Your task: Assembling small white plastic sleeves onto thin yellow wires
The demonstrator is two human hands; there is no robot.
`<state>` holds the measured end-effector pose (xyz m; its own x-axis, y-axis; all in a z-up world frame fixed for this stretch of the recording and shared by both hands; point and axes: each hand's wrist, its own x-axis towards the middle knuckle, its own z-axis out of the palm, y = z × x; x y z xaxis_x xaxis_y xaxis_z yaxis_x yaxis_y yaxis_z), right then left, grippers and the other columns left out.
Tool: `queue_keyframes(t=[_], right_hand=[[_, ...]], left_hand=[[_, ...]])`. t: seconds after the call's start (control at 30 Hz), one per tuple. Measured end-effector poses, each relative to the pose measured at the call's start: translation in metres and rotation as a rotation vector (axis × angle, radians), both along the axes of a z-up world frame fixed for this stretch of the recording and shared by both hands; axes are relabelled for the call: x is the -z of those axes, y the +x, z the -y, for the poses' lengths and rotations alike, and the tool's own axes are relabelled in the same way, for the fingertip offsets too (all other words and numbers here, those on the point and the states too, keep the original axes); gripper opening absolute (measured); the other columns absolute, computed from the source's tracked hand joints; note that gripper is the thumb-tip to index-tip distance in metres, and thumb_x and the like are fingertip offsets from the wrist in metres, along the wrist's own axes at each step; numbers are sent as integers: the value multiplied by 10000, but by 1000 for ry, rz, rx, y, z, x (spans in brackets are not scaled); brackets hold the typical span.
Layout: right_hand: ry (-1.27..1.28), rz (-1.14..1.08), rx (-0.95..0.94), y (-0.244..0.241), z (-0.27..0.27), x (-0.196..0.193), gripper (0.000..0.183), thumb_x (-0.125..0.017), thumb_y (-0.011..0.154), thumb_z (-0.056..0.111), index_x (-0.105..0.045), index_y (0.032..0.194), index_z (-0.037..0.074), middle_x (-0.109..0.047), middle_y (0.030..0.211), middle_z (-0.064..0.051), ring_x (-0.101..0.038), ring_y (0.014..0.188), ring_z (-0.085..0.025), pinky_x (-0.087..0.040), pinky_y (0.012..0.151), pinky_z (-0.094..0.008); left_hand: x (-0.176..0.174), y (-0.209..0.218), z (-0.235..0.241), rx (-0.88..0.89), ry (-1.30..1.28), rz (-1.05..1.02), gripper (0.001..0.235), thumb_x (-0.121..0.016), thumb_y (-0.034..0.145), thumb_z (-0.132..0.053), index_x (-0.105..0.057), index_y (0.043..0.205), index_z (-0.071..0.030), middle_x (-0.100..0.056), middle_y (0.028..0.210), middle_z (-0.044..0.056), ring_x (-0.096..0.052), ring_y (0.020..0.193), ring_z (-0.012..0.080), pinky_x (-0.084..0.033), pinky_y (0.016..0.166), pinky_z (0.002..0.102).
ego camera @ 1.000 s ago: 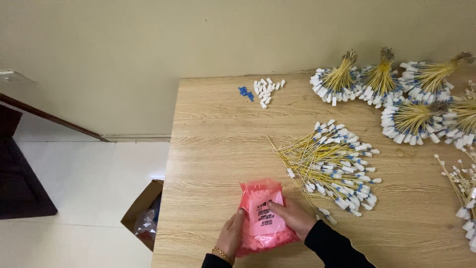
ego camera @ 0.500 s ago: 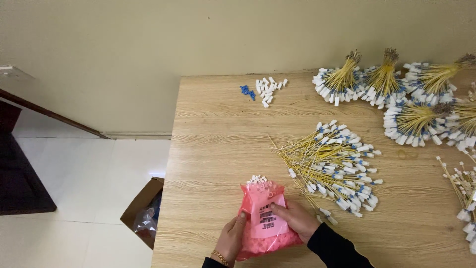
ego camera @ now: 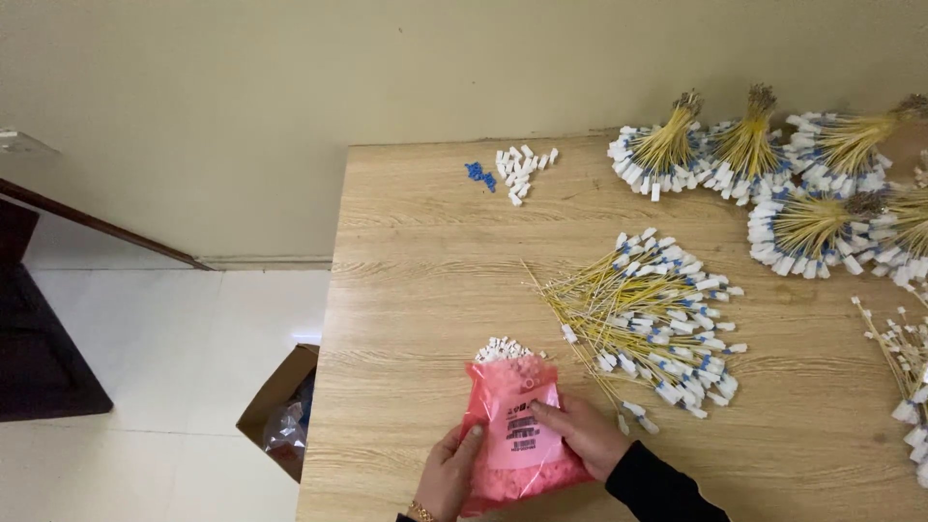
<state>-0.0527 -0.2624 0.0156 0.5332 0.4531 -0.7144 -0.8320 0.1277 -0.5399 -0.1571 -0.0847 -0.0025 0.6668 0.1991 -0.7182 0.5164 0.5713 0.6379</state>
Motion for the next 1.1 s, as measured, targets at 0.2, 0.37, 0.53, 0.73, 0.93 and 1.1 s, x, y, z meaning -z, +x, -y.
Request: queue_keyframes(t=[0.2, 0.37, 0.53, 0.73, 0.93, 1.1], right_hand=[[-38, 22, -33, 3, -2, -12, 285, -659, 834, 128, -677, 1032, -75, -755, 988, -251, -708, 804, -305, -588, 775, -421], [-104, 23, -31, -4, 4, -2, 274, -678, 827, 111, -678, 1052, -46, -758, 967, -222, -700, 790, -280, -587, 748, -393], [-108, 81, -64, -16, 6, 13, 245, -647, 860, 152, -703, 992, -46, -774, 924, -196, -703, 737, -254, -572, 686, -359], [-93, 322, -218, -26, 14, 33, 373, -670, 826, 247, -705, 1119, 17, -754, 1048, -66, -674, 899, -149, -543, 820, -294], [-169, 331, -215, -29, 14, 49, 206, -659, 843, 117, -728, 1021, 40, -739, 921, -26, -632, 763, -106, -514, 685, -255], [-198, 408, -313, -21, 6, 11, 270, -657, 852, 212, -734, 1080, 90, -750, 1017, -1, -659, 902, -96, -522, 822, -249]], left_hand=[[8, -3, 2, -40, 12, 5, 276, -634, 876, -126, -745, 1070, 36, -754, 1029, 148, -663, 918, 208, -561, 847, 343], [2, -8, 4, -8, 27, -12, 280, -639, 872, -131, -750, 1074, 27, -754, 1032, 120, -655, 934, 183, -550, 869, 318], [-7, -12, 2, 94, 113, 60, 297, -630, 873, -182, -746, 1098, -27, -762, 1054, 77, -655, 943, 148, -556, 863, 297], [-18, -17, -1, 253, 263, 66, 375, -647, 848, -207, -721, 1200, -102, -766, 1120, 0, -653, 1036, 100, -500, 942, 241], [12, -25, 2, 150, 125, 272, 397, -610, 879, -131, -653, 1263, -39, -722, 1160, 57, -624, 1040, 144, -481, 945, 274], [0, -22, 2, 126, 157, 133, 470, -681, 836, -125, -654, 1303, -77, -745, 1134, 49, -633, 1013, 119, -503, 926, 252]])
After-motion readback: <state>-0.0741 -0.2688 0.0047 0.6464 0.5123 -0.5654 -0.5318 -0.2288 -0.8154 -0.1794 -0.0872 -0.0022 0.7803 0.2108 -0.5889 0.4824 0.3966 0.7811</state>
